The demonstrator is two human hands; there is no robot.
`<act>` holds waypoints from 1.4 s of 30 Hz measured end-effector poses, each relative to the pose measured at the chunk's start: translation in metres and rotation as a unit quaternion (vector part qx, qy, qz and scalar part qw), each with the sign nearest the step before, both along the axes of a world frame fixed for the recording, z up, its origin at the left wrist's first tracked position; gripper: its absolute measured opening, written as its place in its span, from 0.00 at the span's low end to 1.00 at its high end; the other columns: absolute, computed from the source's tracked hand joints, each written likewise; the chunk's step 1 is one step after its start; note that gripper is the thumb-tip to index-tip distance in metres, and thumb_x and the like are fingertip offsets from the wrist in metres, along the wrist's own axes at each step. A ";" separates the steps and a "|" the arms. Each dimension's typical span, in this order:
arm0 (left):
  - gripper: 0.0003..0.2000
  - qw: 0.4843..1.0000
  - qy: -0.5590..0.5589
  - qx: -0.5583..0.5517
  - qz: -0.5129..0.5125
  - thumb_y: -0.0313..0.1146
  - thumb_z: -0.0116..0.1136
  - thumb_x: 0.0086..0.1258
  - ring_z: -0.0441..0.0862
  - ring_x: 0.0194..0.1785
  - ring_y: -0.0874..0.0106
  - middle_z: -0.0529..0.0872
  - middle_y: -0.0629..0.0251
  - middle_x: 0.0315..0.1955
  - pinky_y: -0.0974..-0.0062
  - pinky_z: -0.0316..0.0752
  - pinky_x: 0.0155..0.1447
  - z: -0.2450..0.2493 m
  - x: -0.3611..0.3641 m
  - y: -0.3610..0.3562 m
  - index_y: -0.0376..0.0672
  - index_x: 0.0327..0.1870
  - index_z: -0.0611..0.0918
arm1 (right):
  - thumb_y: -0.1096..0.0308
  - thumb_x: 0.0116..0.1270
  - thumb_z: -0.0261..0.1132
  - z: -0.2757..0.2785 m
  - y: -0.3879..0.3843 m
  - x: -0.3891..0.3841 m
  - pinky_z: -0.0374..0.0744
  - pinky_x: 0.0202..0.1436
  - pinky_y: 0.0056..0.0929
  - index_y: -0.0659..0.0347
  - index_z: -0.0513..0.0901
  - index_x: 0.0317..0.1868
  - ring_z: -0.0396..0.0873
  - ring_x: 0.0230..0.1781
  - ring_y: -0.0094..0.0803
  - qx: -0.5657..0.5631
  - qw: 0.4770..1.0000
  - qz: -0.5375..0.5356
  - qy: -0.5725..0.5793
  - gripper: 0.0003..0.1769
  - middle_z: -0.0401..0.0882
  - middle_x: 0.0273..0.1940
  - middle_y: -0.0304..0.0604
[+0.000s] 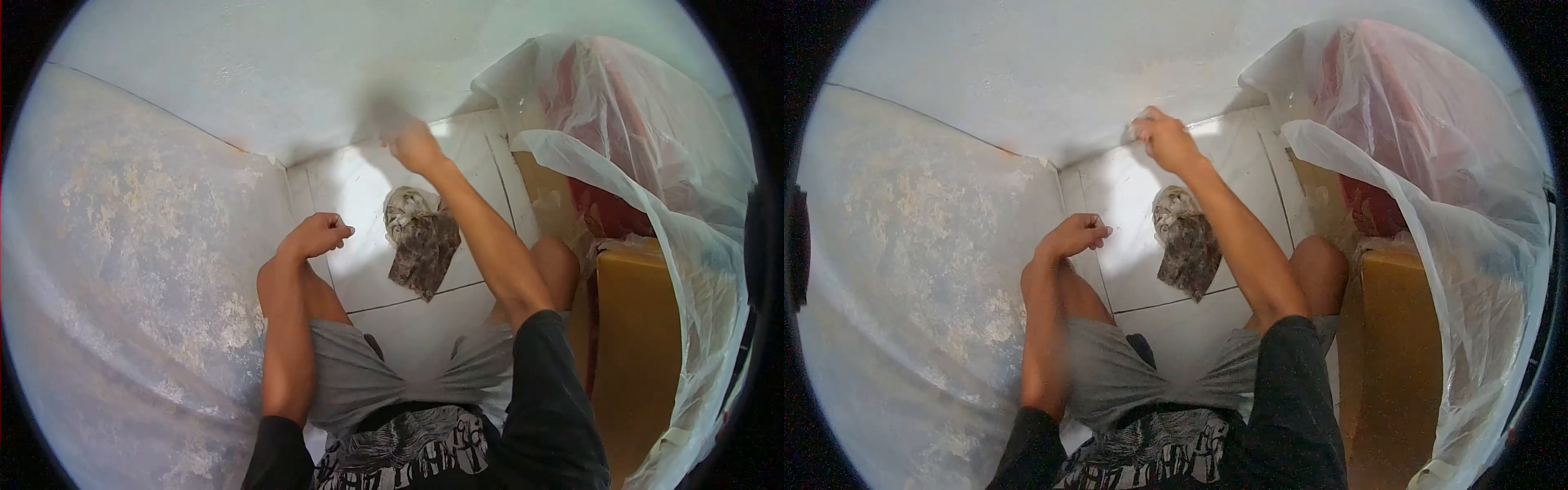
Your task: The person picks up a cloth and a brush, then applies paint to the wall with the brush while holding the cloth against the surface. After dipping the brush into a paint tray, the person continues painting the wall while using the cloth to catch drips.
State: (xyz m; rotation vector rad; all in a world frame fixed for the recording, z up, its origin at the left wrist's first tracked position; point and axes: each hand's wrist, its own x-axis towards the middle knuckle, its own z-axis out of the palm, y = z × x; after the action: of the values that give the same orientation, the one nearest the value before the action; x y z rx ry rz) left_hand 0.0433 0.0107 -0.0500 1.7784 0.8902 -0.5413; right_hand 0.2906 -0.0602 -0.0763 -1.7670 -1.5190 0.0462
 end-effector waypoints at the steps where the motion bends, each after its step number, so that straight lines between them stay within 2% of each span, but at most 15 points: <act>1: 0.16 0.997 -0.004 0.073 -0.026 0.45 0.57 0.59 0.80 0.32 0.68 0.84 0.60 0.25 0.71 0.73 0.40 -0.002 0.004 -0.002 0.38 0.32 0.81 | 0.78 0.52 0.63 0.005 -0.005 0.007 0.78 0.42 0.38 0.55 0.78 0.37 0.79 0.37 0.43 0.031 0.999 -0.018 0.005 0.12 0.75 0.43 0.41; 6: 0.17 0.932 0.096 0.261 -0.234 0.45 0.59 0.55 0.81 0.44 0.58 0.85 0.56 0.35 0.63 0.74 0.50 -0.032 0.076 -0.037 0.42 0.40 0.83 | 0.76 0.59 0.59 0.060 -0.056 0.020 0.75 0.39 0.31 0.63 0.77 0.40 0.78 0.33 0.35 0.176 0.960 -0.127 0.177 0.08 0.76 0.33 0.46; 10: 0.18 0.857 -0.106 0.446 -0.235 0.42 0.61 0.53 0.72 0.58 0.64 0.80 0.60 0.46 0.59 0.63 0.61 -0.102 0.131 -0.107 0.45 0.43 0.82 | 0.71 0.66 0.55 0.078 -0.094 0.025 0.73 0.34 0.22 0.65 0.77 0.39 0.70 0.27 0.20 0.171 0.917 -0.211 0.292 0.07 0.72 0.26 0.35; 14: 0.16 0.870 0.010 0.411 -0.273 0.41 0.63 0.52 0.72 0.57 0.64 0.81 0.60 0.45 0.58 0.62 0.61 -0.123 0.126 -0.121 0.45 0.42 0.82 | 0.69 0.65 0.56 0.065 -0.118 0.029 0.70 0.27 0.21 0.64 0.77 0.39 0.68 0.24 0.19 0.077 0.933 -0.229 0.265 0.07 0.70 0.24 0.34; 17: 0.16 0.897 -0.011 0.359 -0.257 0.39 0.65 0.49 0.75 0.52 0.63 0.81 0.59 0.41 0.60 0.67 0.55 -0.117 0.113 -0.108 0.43 0.39 0.82 | 0.72 0.63 0.55 0.066 -0.123 0.020 0.71 0.31 0.29 0.67 0.76 0.39 0.71 0.25 0.29 0.034 0.927 -0.219 0.301 0.08 0.74 0.24 0.48; 19: 0.16 0.933 -0.310 0.170 -0.070 0.37 0.68 0.46 0.77 0.42 0.61 0.80 0.57 0.36 0.64 0.70 0.45 -0.121 0.111 -0.081 0.40 0.35 0.80 | 0.73 0.63 0.54 0.083 -0.120 0.021 0.70 0.30 0.30 0.67 0.76 0.38 0.71 0.23 0.29 0.016 0.933 -0.209 0.292 0.07 0.73 0.23 0.47; 24: 0.16 0.904 -0.358 0.233 -0.032 0.34 0.68 0.46 0.74 0.31 0.66 0.76 0.59 0.28 0.69 0.68 0.36 -0.024 0.116 -0.053 0.36 0.31 0.75 | 0.74 0.64 0.54 0.086 -0.117 0.020 0.66 0.25 0.24 0.65 0.76 0.38 0.66 0.21 0.21 0.127 0.945 -0.190 0.235 0.05 0.69 0.21 0.38; 28: 0.14 0.898 -0.417 0.128 0.066 0.27 0.64 0.55 0.76 0.37 0.77 0.81 0.68 0.32 0.75 0.72 0.45 0.020 0.136 -0.053 0.38 0.43 0.78 | 0.75 0.66 0.53 0.108 -0.119 0.008 0.62 0.24 0.18 0.63 0.76 0.37 0.61 0.21 0.15 0.140 0.944 -0.163 0.252 0.05 0.66 0.22 0.30; 31: 0.12 0.783 -0.539 -0.110 0.292 0.25 0.55 0.61 0.74 0.31 0.78 0.78 0.73 0.29 0.81 0.70 0.37 0.027 0.135 -0.043 0.35 0.45 0.75 | 0.74 0.65 0.55 0.119 -0.116 0.000 0.67 0.26 0.23 0.64 0.77 0.37 0.63 0.20 0.21 0.153 0.946 -0.173 0.229 0.04 0.68 0.19 0.37; 32: 0.20 0.737 -0.607 -0.181 0.237 0.27 0.48 0.63 0.76 0.49 0.72 0.78 0.60 0.48 0.72 0.70 0.54 -0.029 0.115 -0.014 0.34 0.57 0.69 | 0.75 0.65 0.56 0.119 -0.118 -0.002 0.67 0.26 0.23 0.65 0.77 0.37 0.63 0.20 0.21 0.155 0.946 -0.171 0.230 0.04 0.68 0.19 0.37; 33: 0.20 0.659 -0.614 -0.220 0.375 0.31 0.44 0.65 0.72 0.56 0.67 0.75 0.58 0.52 0.67 0.66 0.60 -0.029 0.108 -0.023 0.36 0.58 0.69 | 0.75 0.64 0.56 0.117 -0.119 -0.003 0.68 0.27 0.24 0.65 0.77 0.38 0.66 0.20 0.23 0.161 0.947 -0.165 0.225 0.04 0.71 0.20 0.40; 35: 0.20 0.638 -0.601 -0.179 0.446 0.32 0.39 0.66 0.66 0.62 0.63 0.72 0.59 0.56 0.61 0.58 0.66 -0.067 0.071 -0.020 0.39 0.60 0.69 | 0.75 0.64 0.56 0.117 -0.121 -0.005 0.69 0.27 0.25 0.65 0.77 0.38 0.68 0.20 0.24 0.140 0.950 -0.160 0.228 0.05 0.72 0.21 0.42; 37: 0.22 0.598 -0.368 -0.092 0.706 0.40 0.37 0.69 0.70 0.58 0.60 0.73 0.60 0.56 0.68 0.61 0.62 -0.103 0.041 -0.020 0.41 0.61 0.69 | 0.75 0.64 0.56 0.115 -0.122 -0.006 0.71 0.28 0.26 0.66 0.77 0.38 0.71 0.20 0.29 0.122 0.958 -0.145 0.213 0.05 0.75 0.23 0.46; 40: 0.25 0.546 -0.311 -0.136 0.766 0.44 0.40 0.68 0.67 0.61 0.57 0.71 0.54 0.59 0.61 0.61 0.64 -0.124 0.026 -0.031 0.38 0.62 0.67 | 0.76 0.64 0.56 0.110 -0.119 -0.006 0.70 0.28 0.28 0.68 0.76 0.38 0.72 0.20 0.31 0.163 0.956 -0.125 0.208 0.05 0.75 0.22 0.47; 42: 0.28 0.712 -0.196 0.335 0.585 0.41 0.49 0.64 0.67 0.60 0.53 0.69 0.51 0.60 0.64 0.62 0.63 -0.133 0.036 -0.041 0.35 0.63 0.65 | 0.76 0.63 0.56 0.111 -0.121 -0.005 0.70 0.28 0.28 0.68 0.76 0.37 0.73 0.21 0.31 0.141 0.957 -0.131 0.217 0.05 0.75 0.22 0.48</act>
State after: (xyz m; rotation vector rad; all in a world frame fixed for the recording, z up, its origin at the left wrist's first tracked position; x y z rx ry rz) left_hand 0.0797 -0.0308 -0.1828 1.3816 1.7625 1.0740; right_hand 0.2853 -0.1810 0.0348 -1.5848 -0.9218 0.0752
